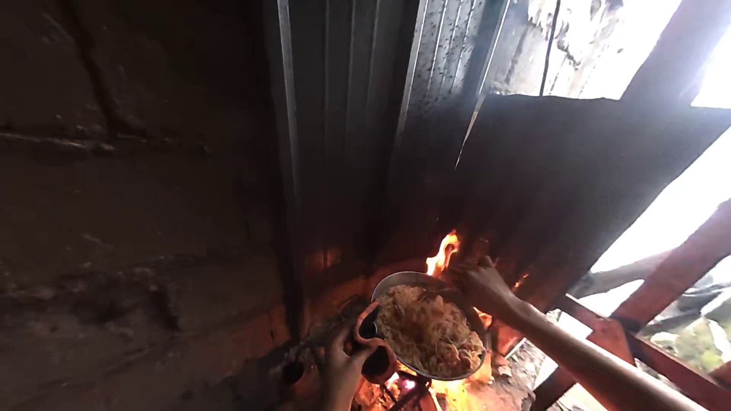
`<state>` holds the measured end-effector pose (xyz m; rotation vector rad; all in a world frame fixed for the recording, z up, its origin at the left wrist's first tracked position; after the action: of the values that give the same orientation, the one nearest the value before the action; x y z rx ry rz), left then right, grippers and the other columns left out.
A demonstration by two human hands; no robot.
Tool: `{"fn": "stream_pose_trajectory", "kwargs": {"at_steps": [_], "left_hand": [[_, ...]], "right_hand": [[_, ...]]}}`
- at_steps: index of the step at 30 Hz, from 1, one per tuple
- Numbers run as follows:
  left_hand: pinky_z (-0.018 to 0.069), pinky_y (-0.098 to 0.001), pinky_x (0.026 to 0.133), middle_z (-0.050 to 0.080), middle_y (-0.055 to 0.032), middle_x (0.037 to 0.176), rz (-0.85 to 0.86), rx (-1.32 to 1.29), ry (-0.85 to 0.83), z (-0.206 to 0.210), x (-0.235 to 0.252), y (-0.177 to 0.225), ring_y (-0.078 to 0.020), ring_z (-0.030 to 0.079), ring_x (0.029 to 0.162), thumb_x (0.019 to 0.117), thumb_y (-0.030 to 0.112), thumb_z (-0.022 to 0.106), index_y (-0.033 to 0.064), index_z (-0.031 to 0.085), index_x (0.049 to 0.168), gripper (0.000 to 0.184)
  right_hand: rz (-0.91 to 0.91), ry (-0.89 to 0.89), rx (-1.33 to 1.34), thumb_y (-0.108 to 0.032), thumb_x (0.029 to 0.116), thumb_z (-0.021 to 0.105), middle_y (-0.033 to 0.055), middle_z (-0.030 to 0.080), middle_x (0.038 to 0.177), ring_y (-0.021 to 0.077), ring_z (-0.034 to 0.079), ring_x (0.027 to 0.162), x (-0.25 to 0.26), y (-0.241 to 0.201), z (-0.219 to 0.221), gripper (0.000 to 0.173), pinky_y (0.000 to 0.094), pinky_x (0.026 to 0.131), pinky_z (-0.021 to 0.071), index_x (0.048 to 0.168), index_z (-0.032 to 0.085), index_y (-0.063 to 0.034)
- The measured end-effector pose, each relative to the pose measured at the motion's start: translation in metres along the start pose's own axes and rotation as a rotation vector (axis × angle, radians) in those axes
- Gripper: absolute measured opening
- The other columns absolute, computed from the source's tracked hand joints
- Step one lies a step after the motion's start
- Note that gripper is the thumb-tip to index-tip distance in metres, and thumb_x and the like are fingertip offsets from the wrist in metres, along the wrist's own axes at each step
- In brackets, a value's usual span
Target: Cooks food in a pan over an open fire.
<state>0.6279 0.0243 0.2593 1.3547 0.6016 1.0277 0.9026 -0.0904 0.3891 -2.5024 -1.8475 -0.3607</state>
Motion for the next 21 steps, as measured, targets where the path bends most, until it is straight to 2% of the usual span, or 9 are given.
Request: {"fn": "stream_pose_trajectory", "kwargs": {"at_steps": [2,4,6,10,12,14,18,21], "left_hand": [[0.0557,-0.0257,0.094,0.070,-0.0097,0.119,-0.009,-0.022,-0.006,0.000,-0.001,0.003,-0.0090,0.066,0.108,0.0812,-0.007,0.076,-0.0021,0.064,0.127,0.048],[0.0564,-0.0267,0.094,0.070,-0.0100,0.118,-0.015,-0.044,-0.004,0.001,-0.002,0.003,-0.0096,0.067,0.107,0.0810,-0.008,0.076,-0.0027,0.064,0.127,0.048],[0.0566,-0.0271,0.093,0.070,-0.0100,0.116,0.009,-0.039,0.002,0.001,-0.003,0.003,-0.0098,0.067,0.105,0.0797,-0.008,0.076,-0.0032,0.064,0.126,0.048],[0.0568,-0.0269,0.094,0.071,-0.0097,0.117,0.018,-0.009,0.002,-0.001,-0.002,-0.001,-0.0098,0.068,0.106,0.0780,-0.009,0.078,-0.0025,0.065,0.126,0.050],[0.0566,-0.0273,0.095,0.071,-0.0099,0.118,0.020,-0.007,-0.001,-0.001,-0.001,-0.002,-0.0099,0.067,0.107,0.0781,-0.008,0.077,-0.0026,0.065,0.127,0.051],[0.0567,-0.0280,0.094,0.071,-0.0102,0.117,0.017,-0.001,0.003,-0.001,-0.002,-0.001,-0.0102,0.068,0.106,0.0785,-0.008,0.077,-0.0026,0.065,0.127,0.050],[0.0567,-0.0284,0.095,0.070,-0.0108,0.118,0.008,0.004,-0.006,-0.001,-0.003,0.002,-0.0109,0.067,0.107,0.0796,-0.008,0.077,-0.0028,0.064,0.126,0.049],[0.0564,-0.0285,0.096,0.071,-0.0101,0.118,0.013,0.008,-0.013,-0.001,-0.002,0.000,-0.0109,0.067,0.108,0.0797,-0.006,0.078,-0.0017,0.065,0.126,0.048]], "right_hand": [[0.045,0.006,-0.059,-0.016,0.1011,0.058,0.0180,0.070,0.124,0.0392,0.063,0.120,0.002,0.001,-0.011,0.029,0.0631,0.110,0.0350,0.126,0.070,-0.0067],[0.160,-0.013,-0.102,-0.018,0.1013,0.058,0.0187,0.070,0.125,0.0395,0.061,0.122,0.012,0.020,-0.002,0.030,0.0614,0.113,0.0321,0.126,0.070,-0.0055],[0.262,-0.087,-0.137,-0.013,0.1006,0.056,0.0225,0.069,0.124,0.0426,0.061,0.123,0.025,0.038,0.019,0.031,0.0617,0.117,0.0284,0.128,0.067,-0.0025],[0.303,-0.140,0.004,-0.024,0.0991,0.063,0.0214,0.071,0.122,0.0415,0.063,0.121,0.053,0.041,0.072,0.035,0.0630,0.119,0.0269,0.129,0.068,-0.0061],[0.242,-0.176,0.137,-0.027,0.1009,0.061,0.0212,0.068,0.127,0.0408,0.060,0.125,0.062,0.024,0.087,0.038,0.0641,0.119,0.0241,0.132,0.066,-0.0066],[0.128,-0.141,0.259,-0.025,0.0990,0.064,0.0207,0.070,0.124,0.0412,0.061,0.123,0.064,0.014,0.089,0.034,0.0673,0.118,0.0243,0.127,0.070,-0.0065],[-0.086,-0.101,0.274,-0.016,0.0985,0.064,0.0191,0.069,0.128,0.0408,0.058,0.127,0.047,0.013,0.046,0.027,0.0689,0.116,0.0235,0.121,0.073,-0.0046],[-0.294,0.024,0.163,-0.014,0.0967,0.066,0.0156,0.071,0.122,0.0399,0.062,0.120,0.031,0.017,0.016,0.021,0.0707,0.106,0.0336,0.114,0.075,-0.0057]]}}
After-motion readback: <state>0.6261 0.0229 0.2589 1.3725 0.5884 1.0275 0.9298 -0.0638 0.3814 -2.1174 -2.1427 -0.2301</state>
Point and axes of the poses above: each hand's wrist, its own x-axis towards the middle knuckle, its own z-axis out of the palm, y = z × x, the point moved 3 cm from there along x, towards the middle knuckle
